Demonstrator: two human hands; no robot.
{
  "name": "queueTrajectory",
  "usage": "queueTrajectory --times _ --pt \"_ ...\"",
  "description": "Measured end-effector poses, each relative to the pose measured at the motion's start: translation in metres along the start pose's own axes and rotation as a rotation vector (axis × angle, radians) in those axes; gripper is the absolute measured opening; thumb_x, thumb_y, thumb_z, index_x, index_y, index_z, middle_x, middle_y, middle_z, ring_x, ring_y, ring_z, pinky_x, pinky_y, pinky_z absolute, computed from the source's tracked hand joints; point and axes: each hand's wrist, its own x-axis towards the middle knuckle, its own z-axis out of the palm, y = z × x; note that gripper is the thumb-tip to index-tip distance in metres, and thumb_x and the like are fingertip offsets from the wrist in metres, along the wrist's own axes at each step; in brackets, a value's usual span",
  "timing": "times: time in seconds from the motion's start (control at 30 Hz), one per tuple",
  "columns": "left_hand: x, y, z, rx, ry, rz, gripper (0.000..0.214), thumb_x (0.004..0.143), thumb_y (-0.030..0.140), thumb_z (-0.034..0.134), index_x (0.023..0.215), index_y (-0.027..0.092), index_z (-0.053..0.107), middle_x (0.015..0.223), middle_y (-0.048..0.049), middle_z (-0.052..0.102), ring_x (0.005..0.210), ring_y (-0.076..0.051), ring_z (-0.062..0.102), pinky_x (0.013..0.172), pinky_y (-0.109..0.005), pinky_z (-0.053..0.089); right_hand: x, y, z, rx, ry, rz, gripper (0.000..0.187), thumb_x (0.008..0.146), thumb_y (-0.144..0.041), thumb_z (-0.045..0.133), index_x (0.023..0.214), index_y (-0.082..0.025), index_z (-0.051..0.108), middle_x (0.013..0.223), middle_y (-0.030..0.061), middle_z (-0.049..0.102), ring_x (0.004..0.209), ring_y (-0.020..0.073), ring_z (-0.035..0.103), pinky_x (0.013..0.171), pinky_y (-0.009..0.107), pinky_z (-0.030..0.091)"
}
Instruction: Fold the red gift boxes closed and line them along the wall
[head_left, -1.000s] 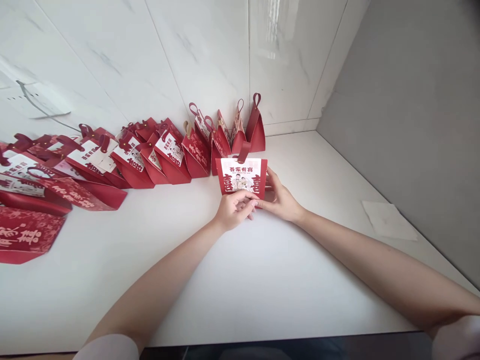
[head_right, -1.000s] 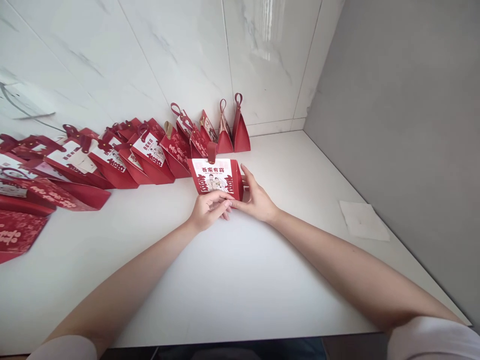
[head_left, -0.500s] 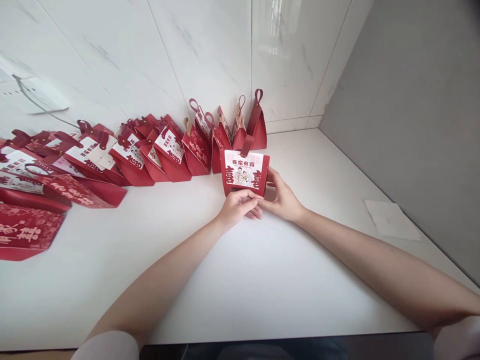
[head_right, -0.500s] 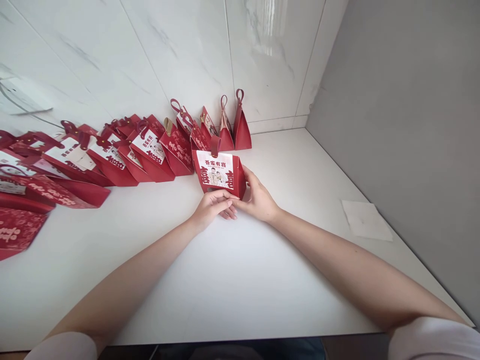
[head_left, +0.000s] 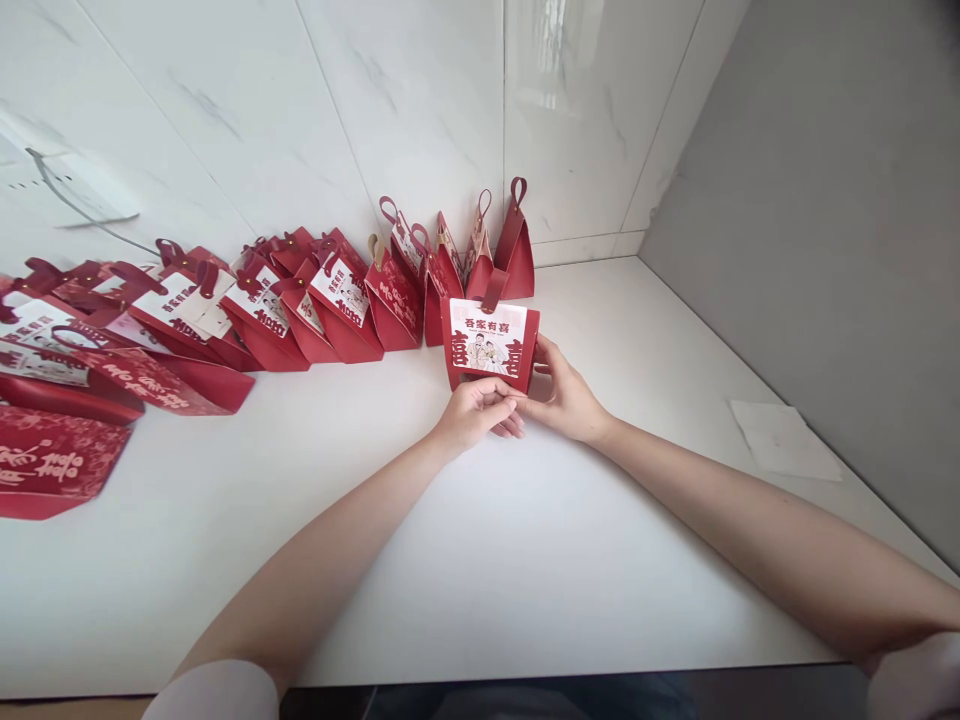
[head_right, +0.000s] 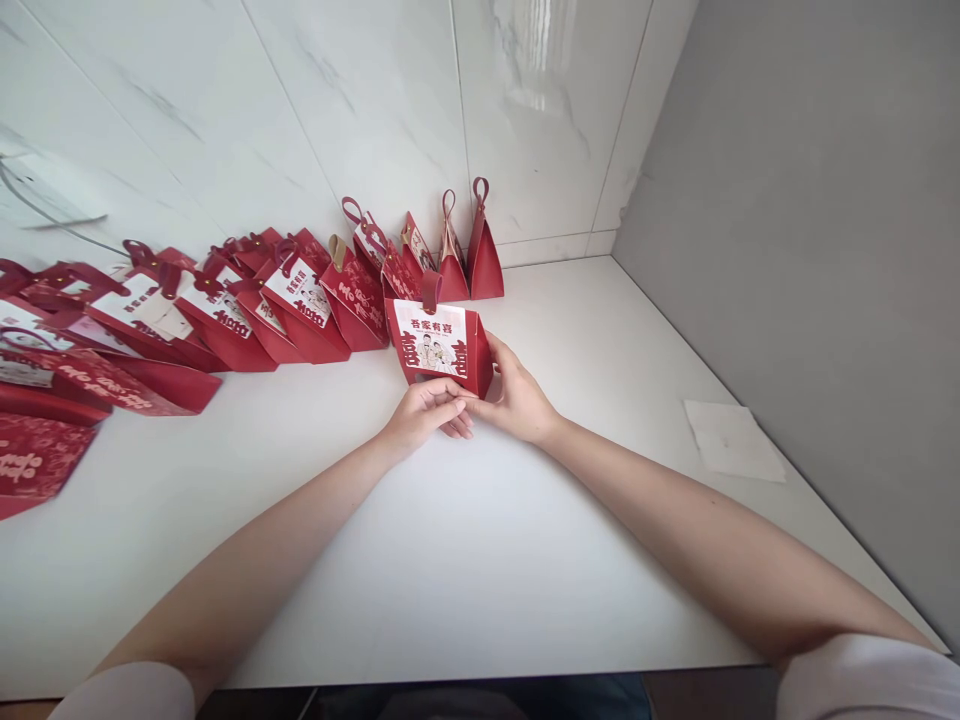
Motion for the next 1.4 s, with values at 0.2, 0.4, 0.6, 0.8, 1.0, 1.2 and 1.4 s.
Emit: queueTrajectory --times 0.2,0.4,0.6,0.8,1.0,1.2,1.4 --pt "-0.0016 0.0013 0.0002 -0.038 -0.016 0.002 0.026 0.081 0.036 0.064 0.093 0.013 0.064 0.073 -0.0051 0.070 0.063 -0.019 0.072 0.058 -0.026 0.055 0.0001 0.0007 0.0002 0.009 -0.011 0.002 0.093 0.076 -0.045 0.078 0.150 -0.028 0.024 0.151 0.0131 0.041 0.132 0.0321 0.048 0.107 0.053 0.044" --pt "-0.0016 0.0009 0.0002 -0.042 -0.016 0.000 0.026 0.081 0.036 0.066 0.094 0.014 0.064 0.072 -0.0044 0.070 0.063 -0.019 0.072 0.057 -0.026 0.055 0.0003 0.0010 0.0005 0.013 -0.005 -0.002 0.091 0.076 -0.046 0.077 0.149 -0.028 0.025 0.150 0.0132 0.041 0.132 0.0322 0.048 0.107 0.052 0.044" --pt "-0.0013 0.0018 0.0009 -0.034 -0.006 -0.015 0.029 0.079 0.038 0.068 0.092 0.013 0.063 0.070 -0.0042 0.070 0.060 -0.018 0.071 0.054 -0.026 0.054 -0.0002 0.0006 0.0008 0.011 -0.008 0.004 0.093 0.074 -0.049 0.078 0.149 -0.029 0.026 0.150 0.0134 0.041 0.132 0.0325 0.048 0.108 0.054 0.043" --pt "-0.0015 0.0012 0.0007 -0.038 -0.017 -0.011 0.028 0.079 0.038 0.067 0.093 0.014 0.063 0.071 -0.0040 0.070 0.061 -0.018 0.071 0.056 -0.026 0.055 0.0001 0.0015 0.0011 0.011 -0.007 0.005 0.090 0.076 -0.048 0.076 0.148 -0.027 0.027 0.150 0.0138 0.041 0.132 0.0323 0.048 0.108 0.054 0.044" --pt "-0.0017 0.0003 -0.0008 -0.026 -0.025 -0.001 0.029 0.081 0.039 0.067 0.095 0.014 0.063 0.073 -0.0044 0.071 0.062 -0.018 0.071 0.057 -0.026 0.055 0.0011 0.0007 0.0011 0.026 -0.001 -0.002 0.090 0.075 -0.048 0.077 0.147 -0.026 0.028 0.149 0.0148 0.043 0.130 0.0322 0.050 0.107 0.053 0.045" --pt "-0.0002 -0.0016 0.0001 -0.005 -0.005 -0.005 0.028 0.081 0.037 0.067 0.095 0.013 0.063 0.071 -0.0045 0.070 0.060 -0.018 0.071 0.056 -0.025 0.054 0.0005 0.0009 0.0008 0.027 -0.002 -0.004 0.093 0.072 -0.051 0.079 0.146 -0.028 0.029 0.148 0.0148 0.043 0.130 0.0330 0.050 0.107 0.054 0.045" --pt "0.0008 -0.0040 0.0002 0.011 0.002 0.003 0.025 0.082 0.035 0.066 0.095 0.013 0.063 0.070 -0.0042 0.070 0.059 -0.017 0.071 0.055 -0.025 0.054 0.0006 0.0014 0.0011 0.029 -0.004 -0.009 0.092 0.073 -0.051 0.079 0.146 -0.028 0.029 0.149 0.0143 0.042 0.130 0.0326 0.050 0.107 0.053 0.044"
